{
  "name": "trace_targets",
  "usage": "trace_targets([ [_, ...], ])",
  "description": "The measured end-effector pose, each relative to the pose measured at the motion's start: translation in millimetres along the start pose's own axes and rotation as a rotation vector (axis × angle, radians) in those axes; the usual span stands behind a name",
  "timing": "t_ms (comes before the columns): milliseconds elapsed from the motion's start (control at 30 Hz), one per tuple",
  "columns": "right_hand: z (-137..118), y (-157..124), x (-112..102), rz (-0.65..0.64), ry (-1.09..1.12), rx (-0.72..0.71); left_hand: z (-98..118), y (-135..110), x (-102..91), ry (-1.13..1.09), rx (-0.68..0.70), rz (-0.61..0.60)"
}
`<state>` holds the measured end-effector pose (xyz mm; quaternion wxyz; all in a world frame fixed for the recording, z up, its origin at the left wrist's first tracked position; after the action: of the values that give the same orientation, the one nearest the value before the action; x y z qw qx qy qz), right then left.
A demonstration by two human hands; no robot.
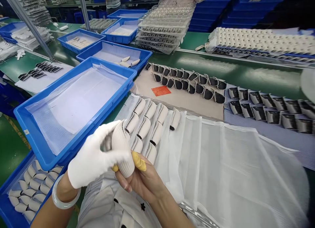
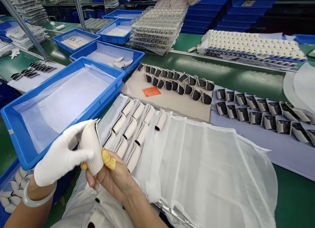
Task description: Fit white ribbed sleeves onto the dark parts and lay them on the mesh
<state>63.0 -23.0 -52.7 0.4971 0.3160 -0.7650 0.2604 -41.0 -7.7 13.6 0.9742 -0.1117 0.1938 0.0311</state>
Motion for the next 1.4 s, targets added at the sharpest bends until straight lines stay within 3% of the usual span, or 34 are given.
trace_targets([
  [133,7,3,7,-0.075,0.101,0.057,-1,9,-6.1,-0.202,-0.051,0.149],
  [267,9,5,14,-0.114,0.213,0.087,-1,15,-7.4,-0.193,-0.082,0.198],
  [467,9,7,10,0.026,0.376,0.061,5,10,3.0,0.162,-0.015,-0.006],
  [567,9,7,10,0.040,0.430,0.055,5,9,5.4,0.289,-0.009,0.008],
  [767,12,3,15,0.041,0.482,0.109,-2,15,-2.1,0.051,-0.060,0.202],
  [867,13,0,17,0.065,0.517,0.114,-2,14,-5.2,-0.025,-0.049,0.239],
  [1133,13,4,17,0.074,0.422,0.092,-3,16,-7.1,-0.035,-0.057,0.152],
  [1400,9,2,13,0.129,0.188,-0.053,-4,20,-3.5,-0.208,-0.001,0.001],
])
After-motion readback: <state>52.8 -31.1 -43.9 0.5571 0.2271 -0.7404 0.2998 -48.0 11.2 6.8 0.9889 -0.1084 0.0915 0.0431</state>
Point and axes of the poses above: each hand's wrist, its own y-axis towards the middle knuckle, its own x-axis out of the palm, z = x × y, the point moved 6 cm from there along y, towards the middle knuckle, and after that the axes turned 4 degrees about -x, right-handed, at the moved point
